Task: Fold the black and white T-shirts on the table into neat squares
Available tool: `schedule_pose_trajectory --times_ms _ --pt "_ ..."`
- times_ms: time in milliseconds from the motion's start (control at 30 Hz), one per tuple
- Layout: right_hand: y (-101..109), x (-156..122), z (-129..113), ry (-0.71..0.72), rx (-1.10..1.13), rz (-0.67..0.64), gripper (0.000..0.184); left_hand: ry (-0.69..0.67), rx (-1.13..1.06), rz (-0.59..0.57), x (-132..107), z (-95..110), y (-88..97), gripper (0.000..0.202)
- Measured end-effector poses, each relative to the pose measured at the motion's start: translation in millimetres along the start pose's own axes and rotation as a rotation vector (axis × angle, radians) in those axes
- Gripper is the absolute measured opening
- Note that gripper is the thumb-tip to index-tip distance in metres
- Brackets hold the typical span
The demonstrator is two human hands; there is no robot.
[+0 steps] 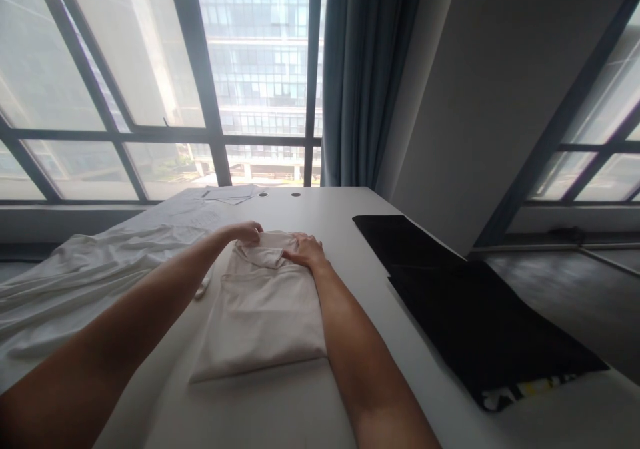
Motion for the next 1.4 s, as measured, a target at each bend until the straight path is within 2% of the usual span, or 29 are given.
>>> schedule_pose_trajectory --times_ms 133,333,433,500,533,600,667,700,767,833,900,967,1067,1233,1300,1400 --pt "-3 -2 -4 -0.031 -0.050 -0.073 0.094 0.125 0.038 -0.081 -2 -6 -2.3 0.030" --pt "-7 -5 -11 -0.082 -0.106 -0.122 0.092 0.167 0.150 -0.007 -20 -6 -10.4 0.041" --pt "1 -7 -16 -0.055 -0.085 0.027 0.073 0.106 0.184 0.050 -30 -7 -3.0 0.041" --pt "10 -10 -21 -0.009 -0.033 0.150 0.061 -0.002 0.175 -0.007 -37 -11 4.3 0.045" --pt "14 -11 -25 0.027 0.004 0.156 0.061 -0.055 0.172 -0.063 -40 -16 7.3 0.050" --pt "19 -13 -32 0.108 0.095 0.029 0.062 -0.126 0.189 -0.182 -45 -27 10.3 0.060" --pt "19 -15 -38 0.171 0.190 -0.166 0.057 -0.151 0.232 -0.210 -48 -40 10.5 0.063" --pt "19 -15 -41 0.187 0.228 -0.230 0.052 -0.169 0.250 -0.185 -49 -45 10.1 0.060" --pt "17 -13 -43 0.190 0.271 -0.272 0.037 -0.215 0.261 -0.102 -50 -52 9.9 0.048" --pt "17 -9 -43 0.190 0.303 -0.236 0.022 -0.250 0.246 -0.048 -51 -55 11.5 0.039" --pt "19 -4 -40 0.204 0.378 -0.141 0.016 -0.273 0.213 -0.021 -52 -54 15.1 0.036" --pt "22 1 -35 0.201 0.495 0.000 0.015 -0.282 0.170 0.053 -54 -51 19.2 0.036" --pt "23 5 -24 0.087 0.723 0.170 0.015 -0.222 0.142 0.212 -57 -42 19.4 0.037" --pt "15 12 -13 -0.059 1.078 0.199 0.015 -0.022 0.262 0.342 -57 -20 3.1 0.039" --pt "13 13 -9 -0.085 1.082 0.209 0.017 0.016 0.285 0.403 -56 -12 -1.1 0.044" --pt "11 14 -3 -0.114 0.877 0.208 0.027 0.060 0.246 0.420 -53 -7 -2.0 0.055"
Point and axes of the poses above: each hand's wrist, its own x-axis towards the middle knuckle, its own y-axis out of the back of the hand, z = x × y, the point moved 2 cm from there along x, towards the middle knuckle, and after that the axes turned 14 degrees about -z, right-handed, at the moved point
